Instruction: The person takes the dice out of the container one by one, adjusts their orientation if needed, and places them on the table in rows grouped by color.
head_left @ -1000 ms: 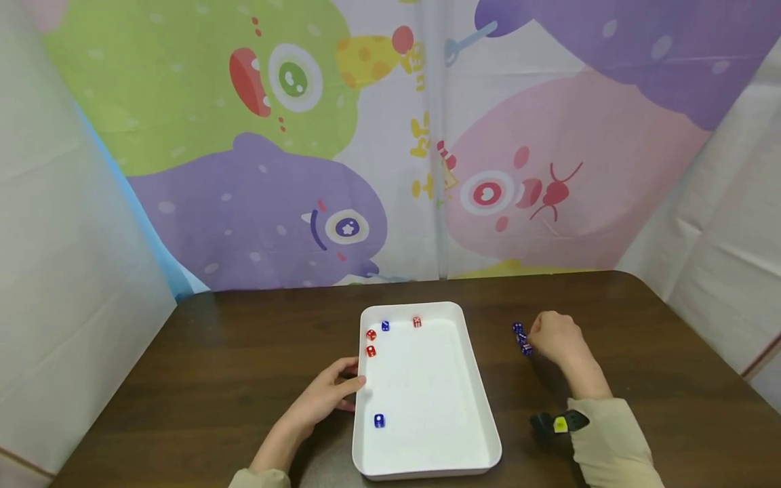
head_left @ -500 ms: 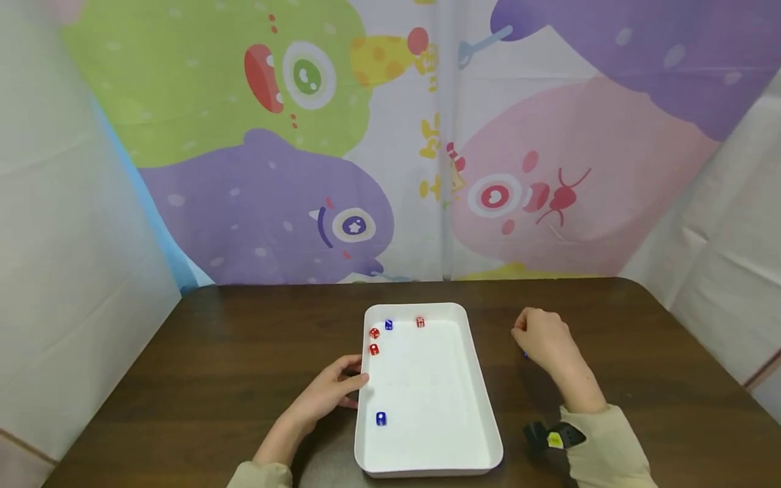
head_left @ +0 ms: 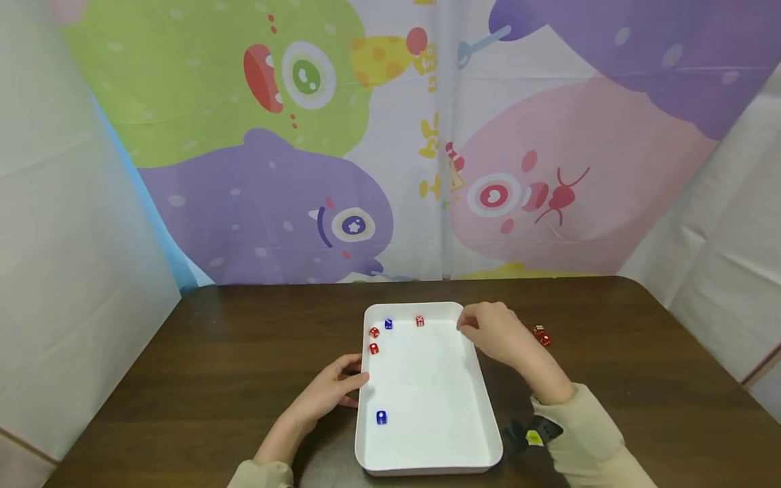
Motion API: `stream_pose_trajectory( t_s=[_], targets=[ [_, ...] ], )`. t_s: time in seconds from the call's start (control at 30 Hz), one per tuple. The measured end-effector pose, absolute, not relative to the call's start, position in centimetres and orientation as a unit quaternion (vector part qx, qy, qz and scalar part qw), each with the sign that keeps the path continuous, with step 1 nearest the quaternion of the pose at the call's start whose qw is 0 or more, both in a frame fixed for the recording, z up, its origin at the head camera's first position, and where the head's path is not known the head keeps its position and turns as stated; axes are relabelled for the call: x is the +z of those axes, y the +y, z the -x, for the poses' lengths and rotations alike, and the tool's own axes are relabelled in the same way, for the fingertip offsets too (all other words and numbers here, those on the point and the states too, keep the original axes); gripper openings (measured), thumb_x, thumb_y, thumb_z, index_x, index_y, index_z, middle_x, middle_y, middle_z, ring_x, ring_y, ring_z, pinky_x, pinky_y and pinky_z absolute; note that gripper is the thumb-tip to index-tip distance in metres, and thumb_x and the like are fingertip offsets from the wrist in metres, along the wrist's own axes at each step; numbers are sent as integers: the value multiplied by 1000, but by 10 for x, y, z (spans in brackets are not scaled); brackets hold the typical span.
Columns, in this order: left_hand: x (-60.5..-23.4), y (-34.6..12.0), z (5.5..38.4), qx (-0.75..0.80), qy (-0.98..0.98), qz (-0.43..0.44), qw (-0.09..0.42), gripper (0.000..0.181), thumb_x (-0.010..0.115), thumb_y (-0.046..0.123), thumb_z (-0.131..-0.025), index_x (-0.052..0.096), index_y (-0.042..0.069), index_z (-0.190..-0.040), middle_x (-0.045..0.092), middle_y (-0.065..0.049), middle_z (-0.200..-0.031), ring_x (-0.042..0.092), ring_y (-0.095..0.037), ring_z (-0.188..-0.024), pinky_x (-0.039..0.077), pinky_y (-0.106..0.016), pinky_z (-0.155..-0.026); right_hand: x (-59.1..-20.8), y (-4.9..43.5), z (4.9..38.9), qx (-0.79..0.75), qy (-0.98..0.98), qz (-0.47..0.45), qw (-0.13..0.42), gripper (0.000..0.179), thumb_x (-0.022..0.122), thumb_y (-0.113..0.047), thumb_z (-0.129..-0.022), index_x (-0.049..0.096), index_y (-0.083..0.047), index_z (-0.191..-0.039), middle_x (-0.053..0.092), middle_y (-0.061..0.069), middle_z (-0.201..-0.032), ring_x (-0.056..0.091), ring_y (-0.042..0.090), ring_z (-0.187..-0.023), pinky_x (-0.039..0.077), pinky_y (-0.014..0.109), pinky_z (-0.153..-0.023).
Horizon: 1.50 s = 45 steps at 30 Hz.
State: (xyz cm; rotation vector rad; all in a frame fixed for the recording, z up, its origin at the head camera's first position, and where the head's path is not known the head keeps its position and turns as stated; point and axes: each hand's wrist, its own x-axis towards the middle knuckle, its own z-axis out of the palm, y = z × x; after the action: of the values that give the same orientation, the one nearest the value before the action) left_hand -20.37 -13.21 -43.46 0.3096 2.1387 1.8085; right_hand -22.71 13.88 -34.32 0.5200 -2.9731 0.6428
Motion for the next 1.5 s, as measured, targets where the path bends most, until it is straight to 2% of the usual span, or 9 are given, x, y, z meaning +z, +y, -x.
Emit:
stream_pose_trajectory(
  t_s=[0.13,0.33,0.43,0.57,1.03,1.23,1.5],
  targets=[
    [-427,-132,201,632,750,-103,164,48,49,16,-86,31,-7,-124,39,-21,-111,50,-26,-89,50,-36,-65,-343,121,229,210,-950,-231,-29,8,56,-12,-81,64,-13,-80,60,-4,-76,48,10,-65,43,24,-57],
    [-442,-135,208,631,752,-102,160,50,50,21,-86,32,-4,-125,40,-18,-113,50,-22,-88,50,-35,-65,-352,94,223,177,-907,-363,-119,10,54,-13,-82,64,-11,-86,58,-9,-76,49,5,-67,42,20,-62],
    [-446,-135,209,630,753,-104,159,50,51,22,-86,32,-3,-125,40,-19,-113,51,-22,-88,50,-35,-65,-354,81,218,153,-891,-403,-144,11,54,-13,-82,63,-12,-89,56,-10,-74,48,3,-68,41,18,-62],
    [-446,-134,208,630,752,-111,158,49,50,22,-86,33,-2,-125,39,-19,-114,52,-23,-89,49,-35,-65,-358,65,213,109,-873,-448,-161,14,54,-14,-81,62,-14,-92,55,-11,-74,48,2,-68,40,15,-62],
    [-447,-135,208,625,757,-113,155,49,51,22,-85,33,-3,-125,39,-18,-113,50,-21,-89,50,-35,-65,-377,44,201,54,-848,-487,-200,23,55,-15,-81,59,-21,-103,50,-12,-67,44,1,-59,36,13,-54],
    [-446,-135,208,627,755,-113,153,50,52,22,-85,34,-3,-124,38,-19,-112,50,-23,-90,50,-34,-65,-381,39,197,28,-850,-490,-189,22,58,-15,-79,61,-23,-99,51,-12,-64,44,3,-59,36,14,-56],
    [-447,-136,208,625,757,-118,152,48,51,22,-85,34,-3,-123,39,-19,-112,50,-23,-90,50,-34,-65,-381,39,197,16,-854,-486,-184,13,59,-16,-78,61,-22,-89,53,-13,-69,46,2,-62,38,15,-58]
  ],
)
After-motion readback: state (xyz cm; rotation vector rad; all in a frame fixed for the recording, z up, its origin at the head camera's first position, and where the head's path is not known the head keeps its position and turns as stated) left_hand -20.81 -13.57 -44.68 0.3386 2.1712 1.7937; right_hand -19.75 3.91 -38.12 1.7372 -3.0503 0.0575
